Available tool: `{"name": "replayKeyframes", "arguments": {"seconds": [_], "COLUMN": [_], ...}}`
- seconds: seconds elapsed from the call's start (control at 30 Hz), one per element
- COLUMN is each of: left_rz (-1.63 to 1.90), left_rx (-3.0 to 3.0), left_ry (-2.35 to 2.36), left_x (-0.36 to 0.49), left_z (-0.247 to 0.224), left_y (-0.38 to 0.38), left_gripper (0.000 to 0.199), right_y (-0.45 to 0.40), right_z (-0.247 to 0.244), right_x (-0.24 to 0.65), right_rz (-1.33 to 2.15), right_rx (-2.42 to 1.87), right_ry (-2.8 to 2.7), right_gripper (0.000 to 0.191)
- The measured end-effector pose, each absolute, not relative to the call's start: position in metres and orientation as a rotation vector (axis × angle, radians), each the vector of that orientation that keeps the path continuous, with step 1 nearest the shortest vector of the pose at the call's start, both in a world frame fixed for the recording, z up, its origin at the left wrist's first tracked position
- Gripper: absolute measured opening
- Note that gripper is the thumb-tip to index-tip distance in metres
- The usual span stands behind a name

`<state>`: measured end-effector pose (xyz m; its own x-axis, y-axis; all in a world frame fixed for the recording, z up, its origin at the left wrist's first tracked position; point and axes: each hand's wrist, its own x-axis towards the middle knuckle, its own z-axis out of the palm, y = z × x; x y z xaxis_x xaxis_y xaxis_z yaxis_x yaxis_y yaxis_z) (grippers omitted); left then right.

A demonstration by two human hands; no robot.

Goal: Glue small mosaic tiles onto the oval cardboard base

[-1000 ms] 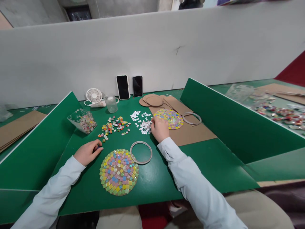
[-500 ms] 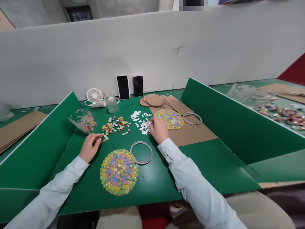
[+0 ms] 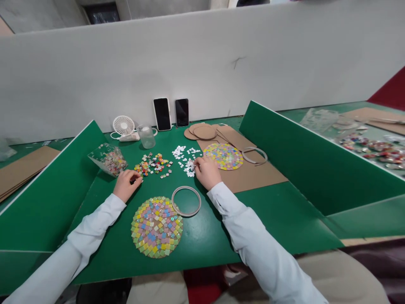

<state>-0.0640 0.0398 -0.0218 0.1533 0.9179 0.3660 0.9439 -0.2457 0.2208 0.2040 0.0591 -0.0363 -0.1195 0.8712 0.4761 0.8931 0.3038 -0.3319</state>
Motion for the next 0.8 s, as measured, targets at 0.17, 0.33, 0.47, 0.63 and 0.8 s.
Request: {"name": "replayKeyframes", "arguments": {"seconds": [0.17,0.33,0.47,0.63,0.8], "left_rz": [-0.548,-0.565,-0.754,-0.825,-0.608], "left_rx": [-2.441,-2.496,-2.478,-2.480,-2.572], "left_ry": [-1.675,-1.581,-1.696,-1.705,-1.595], "left_x": [-0.066,-0.071,-0.075,-0.080,-0.085], "left_z": [-0.021,-0.022,-0.021,-0.019,-0.019], "left_y": [0.037,0.038,0.040,0.040,0.041], "left_gripper": [0.015,0.020,0.022,0.020,0.022], "right_y": [0.059,0.059,0.059,0.058,0.058], "right_z": [-0.036,-0.035,-0.034,-0.033,-0.033], "right_x": [0.203,0.204,0.203,0.203,0.204], "right_rz": [-0.028,-0.006,0.024,0.010,-0.039], "right_rx": [-1.574,-1.561,-1.543,-1.556,-1.541], "right_ry": [-2.006,-2.017,-2.011,-2.018,-2.013], "right_gripper": [0.014,0.014,0.014,0.013,0.014]}}
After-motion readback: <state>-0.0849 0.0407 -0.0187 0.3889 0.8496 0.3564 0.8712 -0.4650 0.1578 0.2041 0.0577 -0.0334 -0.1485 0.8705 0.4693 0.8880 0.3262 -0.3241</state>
